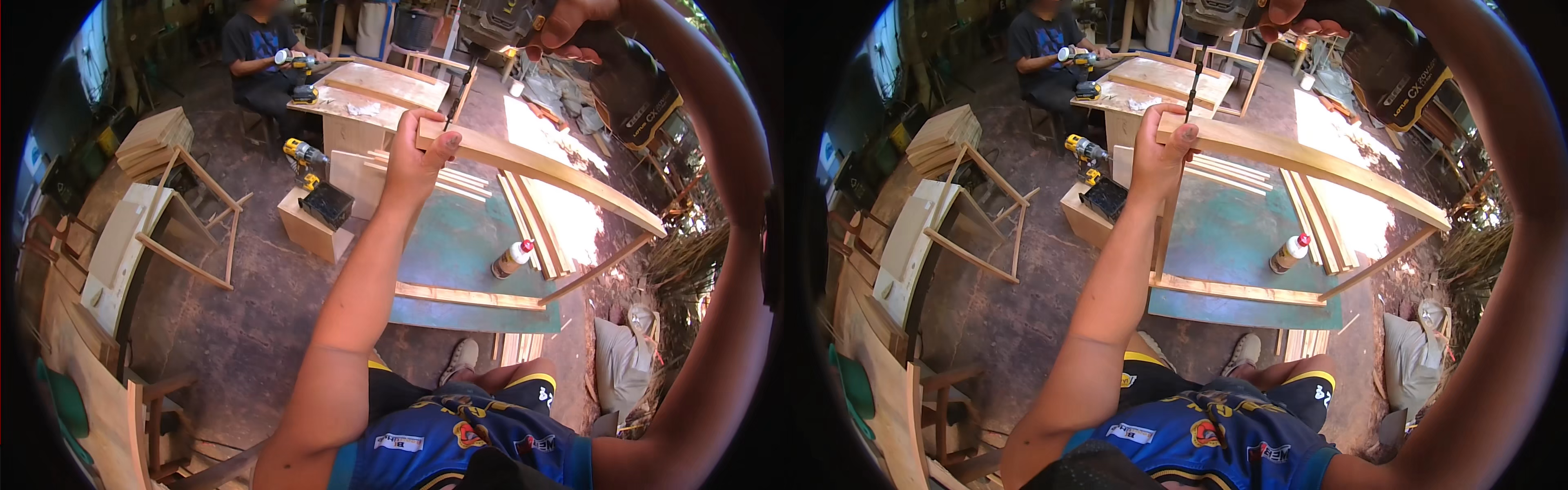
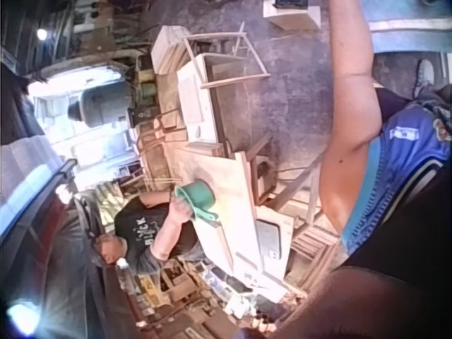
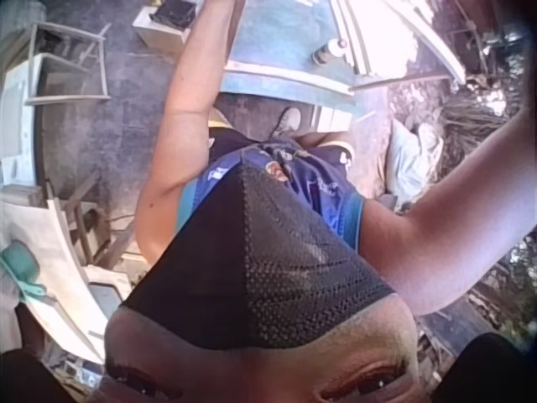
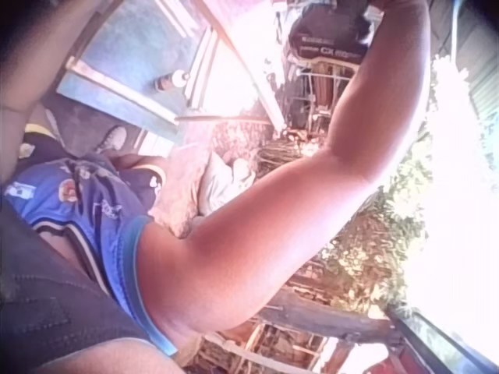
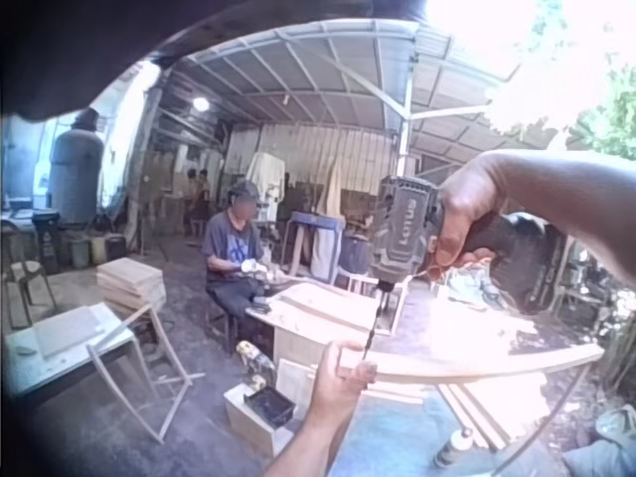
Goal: Assembling a wooden frame by applying wood glue to joints and drilling in screws.
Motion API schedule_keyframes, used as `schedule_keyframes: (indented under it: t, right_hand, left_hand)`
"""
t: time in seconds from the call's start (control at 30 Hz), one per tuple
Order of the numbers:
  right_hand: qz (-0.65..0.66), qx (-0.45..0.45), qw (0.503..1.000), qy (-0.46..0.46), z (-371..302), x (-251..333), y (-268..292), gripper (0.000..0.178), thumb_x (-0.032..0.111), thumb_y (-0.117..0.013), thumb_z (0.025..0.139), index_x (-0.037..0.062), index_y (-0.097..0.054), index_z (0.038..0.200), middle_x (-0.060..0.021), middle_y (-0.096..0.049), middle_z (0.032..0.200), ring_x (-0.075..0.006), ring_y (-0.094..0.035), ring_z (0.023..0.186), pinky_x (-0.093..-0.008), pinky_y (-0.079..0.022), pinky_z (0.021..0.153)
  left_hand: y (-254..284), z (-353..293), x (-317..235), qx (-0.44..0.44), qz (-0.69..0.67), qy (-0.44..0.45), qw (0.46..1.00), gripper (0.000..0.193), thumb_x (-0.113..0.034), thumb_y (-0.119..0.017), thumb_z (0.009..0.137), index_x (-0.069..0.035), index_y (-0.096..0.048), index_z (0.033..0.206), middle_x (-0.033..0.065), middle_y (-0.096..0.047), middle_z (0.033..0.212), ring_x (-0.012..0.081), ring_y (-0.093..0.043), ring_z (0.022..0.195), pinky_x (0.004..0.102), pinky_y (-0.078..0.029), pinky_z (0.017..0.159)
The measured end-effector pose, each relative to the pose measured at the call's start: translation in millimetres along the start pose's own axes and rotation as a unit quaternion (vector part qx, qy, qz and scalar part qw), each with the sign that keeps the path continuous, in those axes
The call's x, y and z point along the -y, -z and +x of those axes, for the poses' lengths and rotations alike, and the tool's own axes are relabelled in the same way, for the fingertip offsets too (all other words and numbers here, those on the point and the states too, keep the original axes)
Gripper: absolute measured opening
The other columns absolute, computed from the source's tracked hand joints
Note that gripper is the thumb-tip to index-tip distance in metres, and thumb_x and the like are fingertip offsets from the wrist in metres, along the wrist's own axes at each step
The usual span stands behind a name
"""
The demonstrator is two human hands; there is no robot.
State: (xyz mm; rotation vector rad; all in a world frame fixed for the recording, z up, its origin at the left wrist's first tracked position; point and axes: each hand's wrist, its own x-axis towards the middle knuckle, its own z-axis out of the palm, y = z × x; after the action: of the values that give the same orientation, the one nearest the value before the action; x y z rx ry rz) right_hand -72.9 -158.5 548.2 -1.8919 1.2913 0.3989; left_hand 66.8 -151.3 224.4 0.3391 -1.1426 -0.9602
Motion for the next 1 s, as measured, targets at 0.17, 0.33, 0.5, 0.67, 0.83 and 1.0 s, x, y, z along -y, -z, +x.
schedule_keyframes:
  t: [0.17, 0.33, 0.5, 0.67, 0.83, 1.0]
  right_hand:
    - [-0.034, -0.025, 0.997, -0.06, 4.0, 9.7, 6.6, 0.02, 0.012, -0.062, 0.087, -0.0032, -0.06, 0.099, -0.0052, -0.057, 0.068, -0.0121, -0.056, 0.058, -0.0261, -0.047, 0.052]
    - [-0.031, 0.046, 0.998, -0.027, 10.4, 6.4, 12.6, 0.016, 0.013, -0.06, 0.087, -0.0023, -0.059, 0.094, -0.0049, -0.056, 0.067, -0.0132, -0.055, 0.057, -0.0266, -0.047, 0.052]
    - [-0.036, 0.077, 0.996, -0.03, 19.5, 8.2, 14.1, 0.017, 0.012, -0.06, 0.087, -0.0036, -0.058, 0.095, -0.0052, -0.056, 0.067, -0.0137, -0.054, 0.056, -0.0266, -0.046, 0.052]
    - [-0.053, 0.078, 0.995, -0.024, 25.2, 10.4, 10.9, 0.016, 0.009, -0.061, 0.087, -0.0044, -0.058, 0.096, -0.0065, -0.056, 0.067, -0.0147, -0.055, 0.056, -0.0277, -0.047, 0.052]
    - [-0.041, 0.055, 0.997, -0.033, 25.8, 3.2, 14.8, 0.013, 0.009, -0.06, 0.087, -0.003, -0.058, 0.091, -0.0071, -0.056, 0.066, -0.0154, -0.055, 0.057, -0.0281, -0.048, 0.053]
    - [0.0, 0.078, 0.996, -0.032, 29.5, -7.6, 17.0, 0.014, 0.012, -0.06, 0.086, -0.0021, -0.057, 0.087, -0.0078, -0.056, 0.066, -0.0165, -0.056, 0.057, -0.0281, -0.047, 0.054]
  left_hand:
    - [-1.6, 1.0, 0.5, 0.0, 0.009, -0.007, 1.0, 0.052, -0.043, -0.073, 0.081, -0.008, -0.047, 0.108, 0.0018, -0.055, 0.077, 0.0083, -0.052, 0.063, 0.0206, -0.043, 0.056]
    - [-1.9, 1.6, 0.8, -0.001, 0.016, -0.007, 1.0, 0.054, -0.046, -0.072, 0.081, -0.007, -0.047, 0.108, 0.0028, -0.055, 0.078, 0.009, -0.053, 0.065, 0.0207, -0.043, 0.056]
    - [-1.7, 0.3, -1.6, -0.006, 0.019, 0.015, 1.0, 0.05, -0.04, -0.072, 0.083, -0.006, -0.046, 0.107, 0.0051, -0.058, 0.082, 0.0101, -0.057, 0.069, 0.0221, -0.047, 0.061]
    - [-2.9, 1.2, -0.4, -0.01, 0.016, -0.015, 1.0, 0.049, -0.041, -0.071, 0.084, -0.007, -0.046, 0.108, -0.0003, -0.051, 0.07, 0.0066, -0.047, 0.06, 0.0207, -0.039, 0.053]
    - [1.0, 2.4, 3.1, -0.004, 0.043, -0.005, 0.999, 0.048, -0.041, -0.071, 0.083, -0.006, -0.048, 0.106, 0.003, -0.058, 0.079, 0.0074, -0.054, 0.067, 0.0205, -0.044, 0.058]
    - [1.0, 3.9, 6.6, -0.005, 0.049, -0.005, 0.999, 0.048, -0.042, -0.071, 0.083, -0.006, -0.048, 0.106, 0.0046, -0.06, 0.079, 0.0085, -0.055, 0.065, 0.0211, -0.045, 0.058]
